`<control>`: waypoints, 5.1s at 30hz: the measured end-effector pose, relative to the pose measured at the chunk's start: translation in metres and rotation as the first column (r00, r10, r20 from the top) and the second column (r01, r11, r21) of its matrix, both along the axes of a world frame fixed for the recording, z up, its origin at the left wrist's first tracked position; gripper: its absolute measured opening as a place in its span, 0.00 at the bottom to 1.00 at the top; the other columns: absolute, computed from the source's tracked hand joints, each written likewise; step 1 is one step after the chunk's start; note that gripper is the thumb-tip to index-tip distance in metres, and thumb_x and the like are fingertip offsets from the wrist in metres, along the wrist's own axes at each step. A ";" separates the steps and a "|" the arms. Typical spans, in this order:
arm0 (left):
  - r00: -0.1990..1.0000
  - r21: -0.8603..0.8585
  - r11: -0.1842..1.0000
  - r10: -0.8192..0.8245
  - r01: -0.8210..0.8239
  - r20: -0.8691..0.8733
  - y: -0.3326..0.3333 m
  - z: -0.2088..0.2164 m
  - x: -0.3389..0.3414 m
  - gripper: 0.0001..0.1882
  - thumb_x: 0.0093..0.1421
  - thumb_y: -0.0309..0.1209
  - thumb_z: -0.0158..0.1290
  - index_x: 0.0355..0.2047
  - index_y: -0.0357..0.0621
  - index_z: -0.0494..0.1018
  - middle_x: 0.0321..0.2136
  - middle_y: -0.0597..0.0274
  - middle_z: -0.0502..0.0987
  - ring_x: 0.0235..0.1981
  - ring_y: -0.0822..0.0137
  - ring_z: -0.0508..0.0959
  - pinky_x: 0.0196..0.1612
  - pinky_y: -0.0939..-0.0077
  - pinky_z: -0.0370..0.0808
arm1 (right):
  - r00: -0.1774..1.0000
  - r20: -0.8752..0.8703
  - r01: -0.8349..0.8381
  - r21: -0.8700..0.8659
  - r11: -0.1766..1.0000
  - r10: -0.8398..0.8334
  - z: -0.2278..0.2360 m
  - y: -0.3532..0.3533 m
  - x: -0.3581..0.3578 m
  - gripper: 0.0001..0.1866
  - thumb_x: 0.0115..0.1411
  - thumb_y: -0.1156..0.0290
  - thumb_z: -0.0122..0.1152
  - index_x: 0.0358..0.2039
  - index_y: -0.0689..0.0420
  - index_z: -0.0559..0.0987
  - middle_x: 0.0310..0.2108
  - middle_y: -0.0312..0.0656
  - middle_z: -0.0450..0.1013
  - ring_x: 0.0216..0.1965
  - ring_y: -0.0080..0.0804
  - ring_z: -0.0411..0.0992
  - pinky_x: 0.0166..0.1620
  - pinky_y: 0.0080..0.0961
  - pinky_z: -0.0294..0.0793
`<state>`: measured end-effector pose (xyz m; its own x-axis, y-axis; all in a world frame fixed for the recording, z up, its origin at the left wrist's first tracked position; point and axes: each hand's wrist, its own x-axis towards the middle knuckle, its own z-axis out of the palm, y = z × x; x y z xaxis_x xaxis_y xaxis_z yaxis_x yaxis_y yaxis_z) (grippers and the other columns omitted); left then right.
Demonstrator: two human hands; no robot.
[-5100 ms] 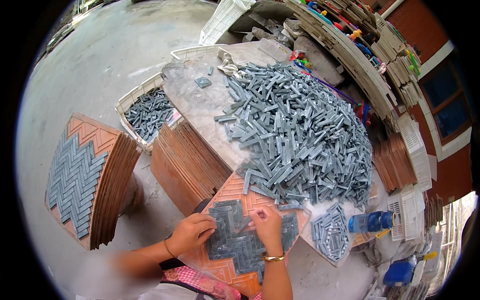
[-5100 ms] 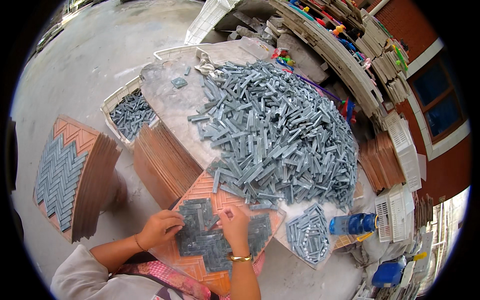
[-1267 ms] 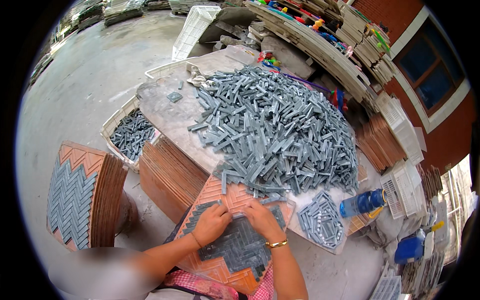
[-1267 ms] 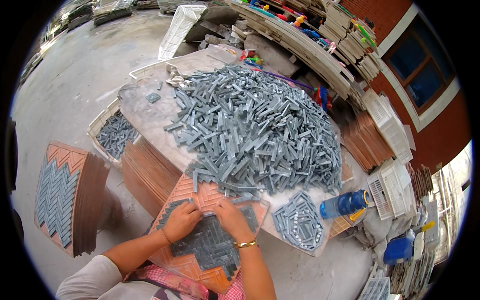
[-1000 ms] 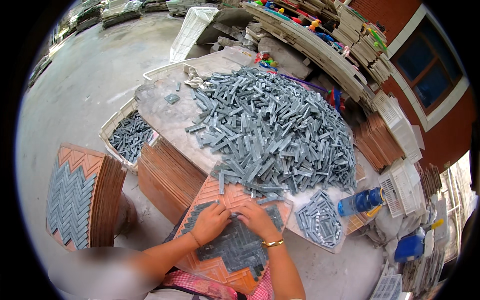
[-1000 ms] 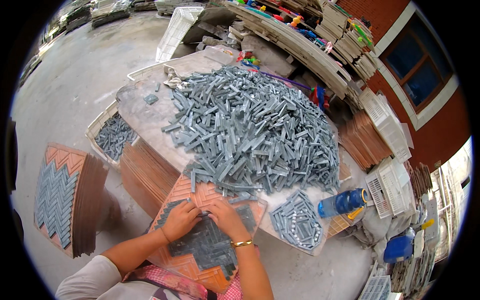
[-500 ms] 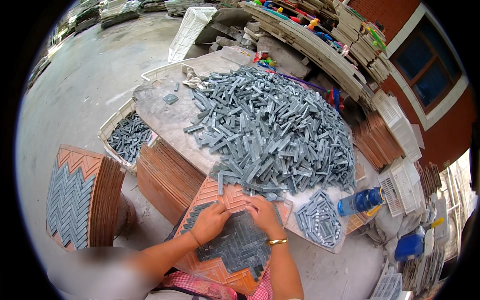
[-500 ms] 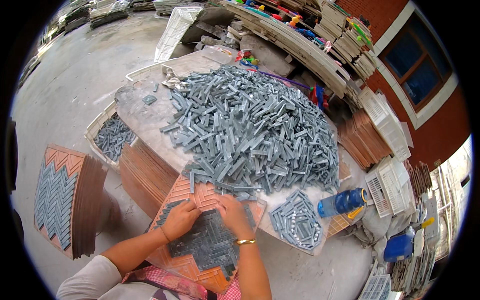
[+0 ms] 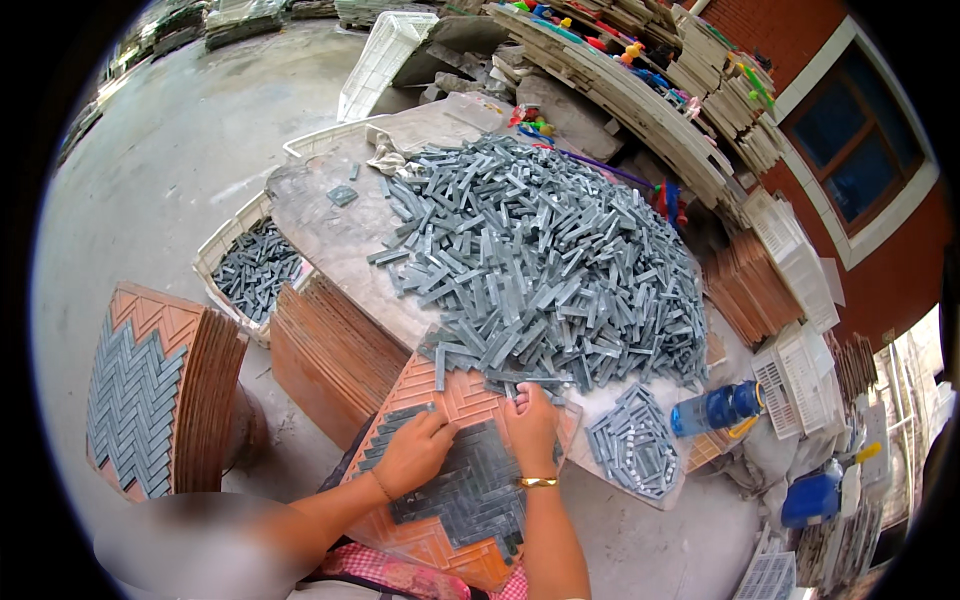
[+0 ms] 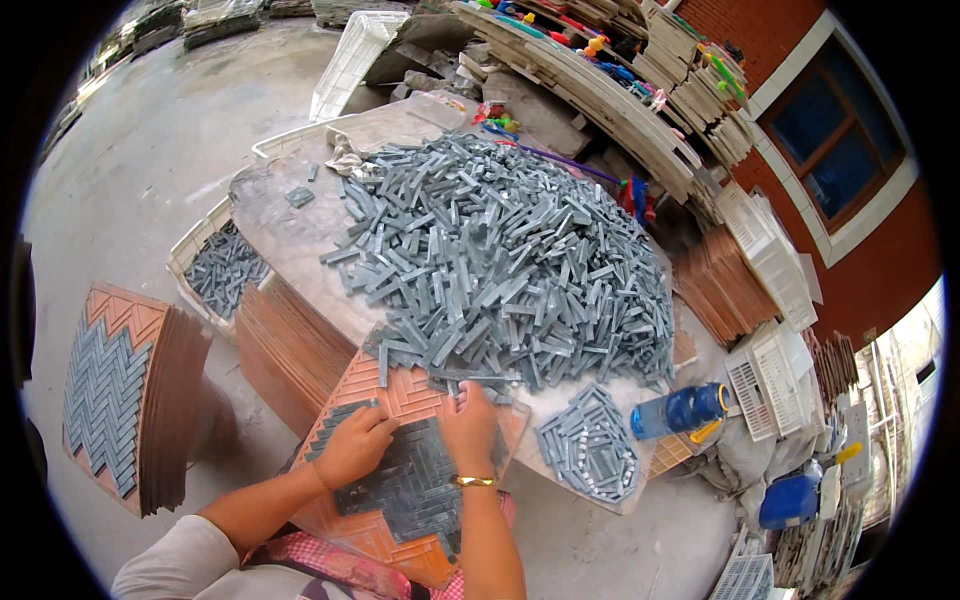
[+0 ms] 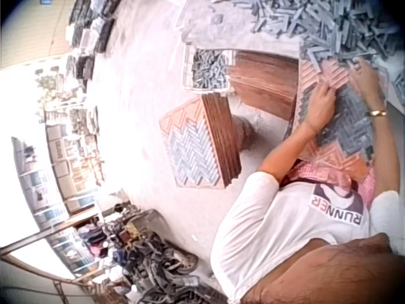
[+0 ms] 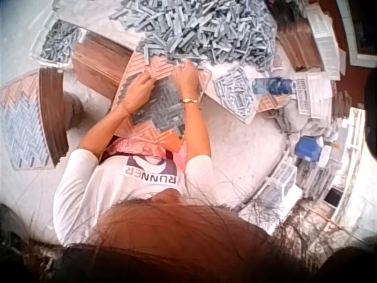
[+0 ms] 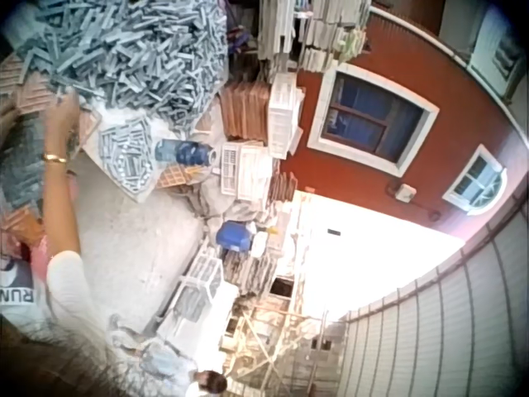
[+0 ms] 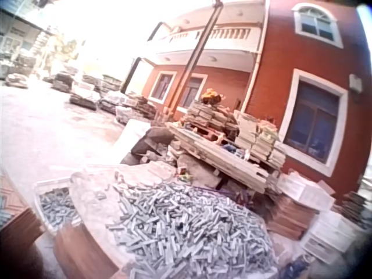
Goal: The person arranges small rectangular tiles on a flat board to form a herringbone pattern. They pick tiles from a nearby pile, place them one by one, and occasionally adjust the board's position. A child is present nearby but does not assist with the task.
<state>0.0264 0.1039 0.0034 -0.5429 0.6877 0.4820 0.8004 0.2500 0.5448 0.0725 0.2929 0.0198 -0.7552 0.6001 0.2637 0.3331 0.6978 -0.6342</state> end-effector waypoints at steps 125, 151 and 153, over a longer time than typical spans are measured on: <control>0.974 0.018 0.982 -0.189 0.188 0.127 -0.028 0.016 0.032 0.14 0.49 0.27 0.57 0.37 0.36 0.74 0.45 0.51 0.71 0.48 0.54 0.71 0.52 0.67 0.70 | 0.980 0.050 -0.142 -0.504 0.852 0.193 0.011 0.013 0.019 0.07 0.56 0.75 0.60 0.34 0.64 0.81 0.25 0.34 0.73 0.24 0.17 0.70 0.27 0.14 0.71; 0.989 0.084 0.994 0.055 -0.067 0.139 -0.039 0.000 -0.001 0.10 0.49 0.25 0.57 0.34 0.39 0.74 0.36 0.57 0.73 0.40 0.57 0.73 0.46 0.67 0.70 | 0.963 0.114 -0.248 0.029 0.968 0.243 -0.008 -0.070 -0.003 0.05 0.52 0.75 0.61 0.30 0.61 0.77 0.26 0.49 0.73 0.28 0.44 0.73 0.32 0.34 0.72; 0.989 0.107 0.992 0.057 -0.071 0.137 -0.039 0.001 -0.003 0.10 0.49 0.25 0.57 0.33 0.39 0.74 0.36 0.57 0.74 0.40 0.57 0.73 0.46 0.67 0.70 | 0.957 0.152 -0.261 0.086 0.962 0.246 -0.004 -0.071 -0.005 0.05 0.51 0.74 0.62 0.29 0.61 0.76 0.27 0.50 0.72 0.30 0.50 0.71 0.34 0.39 0.70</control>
